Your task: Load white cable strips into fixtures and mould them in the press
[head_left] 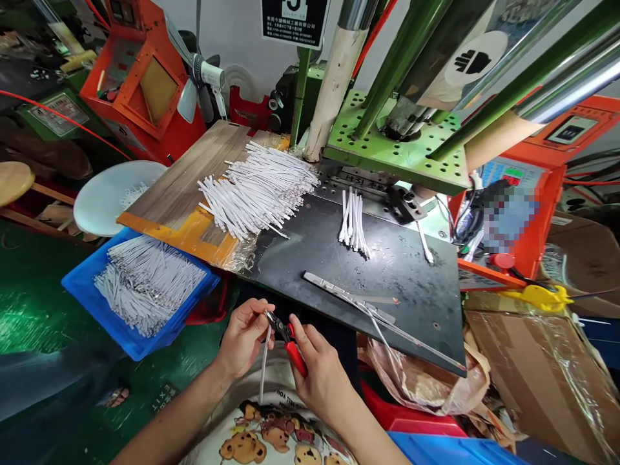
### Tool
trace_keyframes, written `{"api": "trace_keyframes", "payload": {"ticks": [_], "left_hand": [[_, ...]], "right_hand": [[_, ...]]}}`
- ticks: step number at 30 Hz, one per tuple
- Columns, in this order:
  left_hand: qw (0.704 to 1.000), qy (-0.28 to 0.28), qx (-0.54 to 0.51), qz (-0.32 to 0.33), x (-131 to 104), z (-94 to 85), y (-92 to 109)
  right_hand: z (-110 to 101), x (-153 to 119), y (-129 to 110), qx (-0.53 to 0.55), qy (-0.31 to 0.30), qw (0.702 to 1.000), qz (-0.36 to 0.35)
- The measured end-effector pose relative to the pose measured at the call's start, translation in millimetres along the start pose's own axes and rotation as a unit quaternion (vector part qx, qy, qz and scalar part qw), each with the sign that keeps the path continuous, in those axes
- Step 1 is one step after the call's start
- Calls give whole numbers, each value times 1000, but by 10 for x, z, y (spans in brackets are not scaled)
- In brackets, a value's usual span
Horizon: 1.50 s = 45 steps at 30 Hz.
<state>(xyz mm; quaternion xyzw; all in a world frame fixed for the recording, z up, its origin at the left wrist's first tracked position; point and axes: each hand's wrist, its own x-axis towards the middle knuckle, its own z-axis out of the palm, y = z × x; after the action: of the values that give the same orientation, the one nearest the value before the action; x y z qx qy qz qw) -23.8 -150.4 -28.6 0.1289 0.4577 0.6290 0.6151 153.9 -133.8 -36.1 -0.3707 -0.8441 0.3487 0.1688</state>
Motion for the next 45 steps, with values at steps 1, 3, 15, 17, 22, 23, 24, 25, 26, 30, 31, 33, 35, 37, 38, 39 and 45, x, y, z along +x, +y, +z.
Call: {"api": "trace_keyframes", "payload": {"ticks": [1, 3, 15, 17, 22, 23, 24, 25, 26, 30, 31, 33, 35, 37, 38, 39, 45], "left_hand": [[1000, -7, -4, -1, -1, -3, -1], [1000, -17, -8, 1, 8, -9, -14], [998, 21, 53, 2, 38, -86, 4], [997, 29, 74, -13, 47, -117, -14], [982, 62, 176, -23, 79, -217, -144], [981, 63, 182, -11, 78, -225, -161], [980, 64, 189, 2, 75, -226, -171], [978, 65, 198, 15, 68, -224, -171], [976, 66, 208, 26, 59, -219, -165], [965, 49, 249, 72, 13, -214, -109], [962, 46, 257, 85, 1, -221, -98], [955, 50, 270, 113, -21, -241, -84], [948, 59, 282, 138, -41, -259, -78], [941, 57, 295, 154, -61, -270, -73], [937, 51, 305, 164, -71, -274, -71], [930, 45, 317, 178, -81, -277, -69], [890, 22, 369, 267, -122, -311, -80]], "right_hand": [[-7, -1, -14, 22, -12, 1000, 10], [-29, 1, -51, 82, -44, 995, 31], [75, 124, -73, 83, -39, 994, 58], [127, 107, 4, -28, -22, 999, 37], [121, 25, 40, -109, -17, 994, 18], [84, 15, 13, -75, -36, 996, 33], [41, 11, -20, -33, -58, 996, 50], [-2, 11, -52, 9, -78, 995, 68], [-40, 14, -80, 43, -93, 991, 82], [-76, 37, -108, 16, -73, 995, 63], [-57, 37, -100, -30, -48, 997, 46], [-8, 29, -82, -123, 6, 992, 18], [33, 11, -79, -173, 35, 984, 8], [52, -8, -92, -180, 39, 983, 9], [54, -17, -103, -178, 38, 983, 11], [51, -26, -115, -176, 37, 984, 14], [8, -63, -173, -167, 26, 985, 28]]}}
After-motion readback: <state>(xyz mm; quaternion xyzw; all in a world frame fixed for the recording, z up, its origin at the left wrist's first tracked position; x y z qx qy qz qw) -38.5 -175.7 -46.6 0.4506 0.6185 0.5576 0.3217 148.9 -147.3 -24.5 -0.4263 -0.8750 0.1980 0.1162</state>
